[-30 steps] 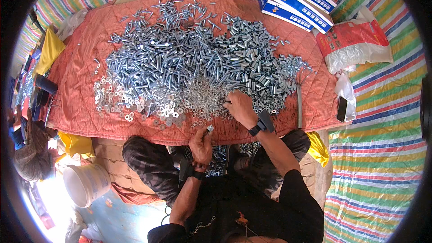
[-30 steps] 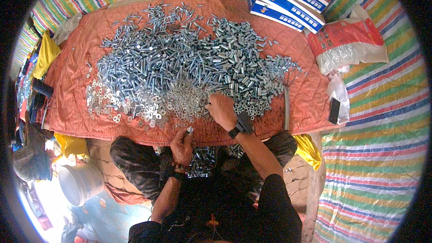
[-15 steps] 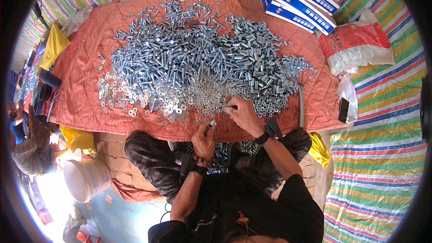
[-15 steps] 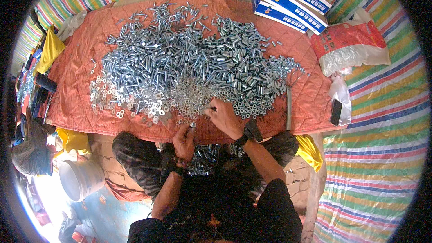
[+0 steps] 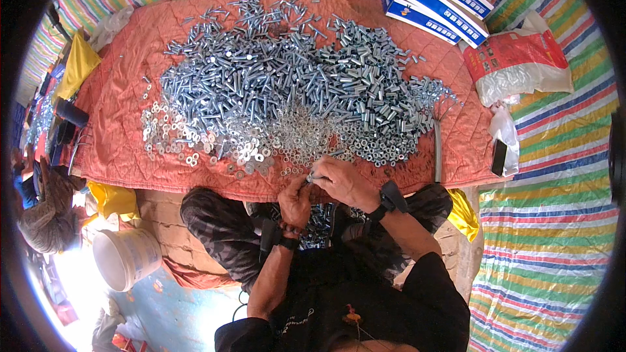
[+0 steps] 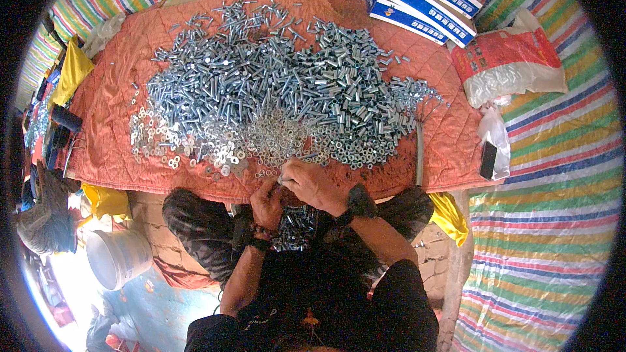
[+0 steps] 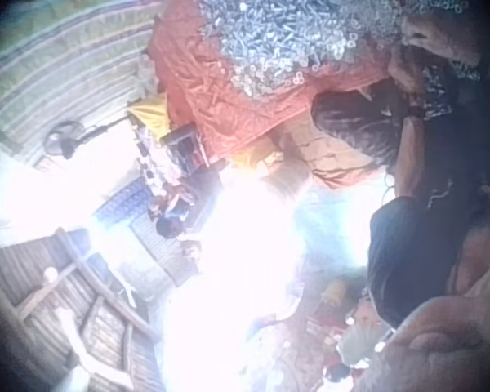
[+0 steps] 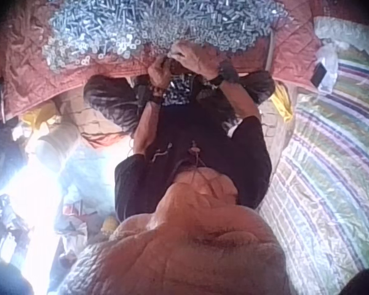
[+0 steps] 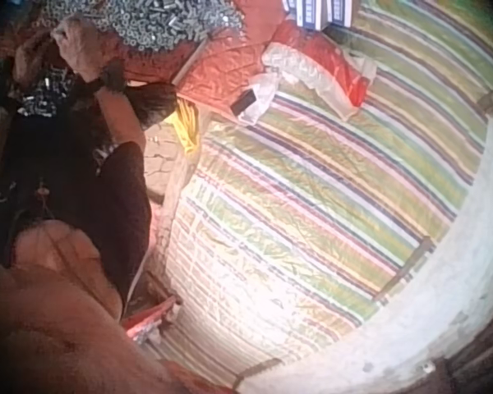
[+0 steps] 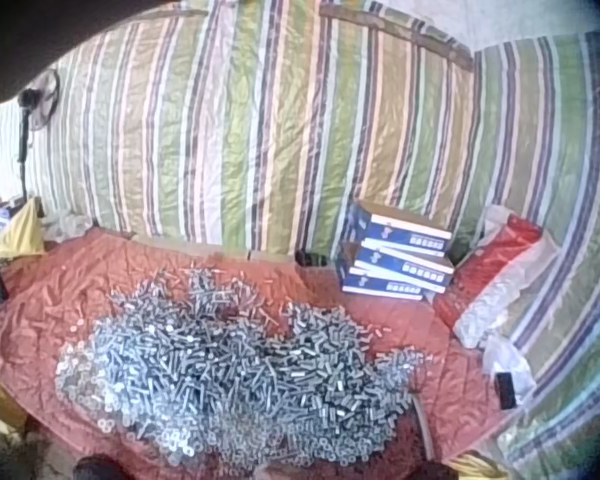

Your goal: Assembling nuts and washers onto metal bolts.

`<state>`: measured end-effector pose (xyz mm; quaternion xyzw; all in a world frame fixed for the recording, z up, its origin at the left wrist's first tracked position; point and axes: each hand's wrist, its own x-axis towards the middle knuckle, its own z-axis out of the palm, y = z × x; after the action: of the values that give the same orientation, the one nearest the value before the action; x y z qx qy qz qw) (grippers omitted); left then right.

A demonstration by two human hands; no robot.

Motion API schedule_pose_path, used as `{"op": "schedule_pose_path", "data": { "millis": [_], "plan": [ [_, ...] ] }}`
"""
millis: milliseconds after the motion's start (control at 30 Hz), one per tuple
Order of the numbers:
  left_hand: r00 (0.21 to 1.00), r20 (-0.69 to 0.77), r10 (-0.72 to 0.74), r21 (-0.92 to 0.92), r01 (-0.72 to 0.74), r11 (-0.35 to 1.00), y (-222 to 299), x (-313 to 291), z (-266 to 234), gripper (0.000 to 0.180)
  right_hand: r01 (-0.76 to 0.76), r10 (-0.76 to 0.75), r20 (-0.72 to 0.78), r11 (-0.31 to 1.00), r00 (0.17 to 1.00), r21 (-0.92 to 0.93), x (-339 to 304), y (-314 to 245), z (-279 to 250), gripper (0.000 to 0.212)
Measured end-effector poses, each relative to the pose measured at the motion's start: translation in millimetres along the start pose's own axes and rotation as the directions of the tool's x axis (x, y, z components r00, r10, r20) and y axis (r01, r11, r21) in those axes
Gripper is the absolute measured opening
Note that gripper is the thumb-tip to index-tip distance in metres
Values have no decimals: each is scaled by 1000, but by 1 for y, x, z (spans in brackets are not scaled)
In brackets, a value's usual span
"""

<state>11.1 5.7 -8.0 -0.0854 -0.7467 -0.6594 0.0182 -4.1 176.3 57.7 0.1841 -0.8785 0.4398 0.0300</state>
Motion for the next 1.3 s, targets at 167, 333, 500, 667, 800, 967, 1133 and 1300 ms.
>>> {"op": "schedule_pose_path", "data": {
  "millis": [167, 333, 500, 667, 800, 967, 1133, 1300],
  "plan": [
    [993, 73, -91, -61, 95, 994, 2, 1, -4, 23, 0, -5, 76, 997, 997, 72, 3, 2, -11, 13],
    [991, 94, -98, -30, 101, 994, 1, 2, -4, 24, 7, -5, 34, 999, 999, -51, 8, 6, -6, 17],
    [998, 61, -1, -10, 1, 1000, -4, 5, -2, 24, -73, 80, 37, 985, 996, -157, 7, 7, 3, 27],
    [999, 33, -20, 51, 18, 999, -5, 5, -1, 23, -264, 308, 113, 919, 945, -293, -14, -14, 2, 40],
    [994, 40, -102, 3, 102, 995, 3, 4, 0, 22, -295, 332, -169, 931, 928, 213, -21, -18, 12, 43],
    [997, 40, -59, -31, 60, 998, 3, 6, 0, 20, -284, 339, -52, 855, 940, 433, -37, -20, 23, 61],
    [974, 47, -221, -97, 224, 970, 6, 7, 2, 18, -214, 320, -78, 775, 944, 595, -57, -37, 19, 62],
    [999, 28, -46, 54, 45, 998, 6, 9, -1, 18, -143, 204, -228, 955, 952, 259, -41, -20, 34, 65]
  ]
}}
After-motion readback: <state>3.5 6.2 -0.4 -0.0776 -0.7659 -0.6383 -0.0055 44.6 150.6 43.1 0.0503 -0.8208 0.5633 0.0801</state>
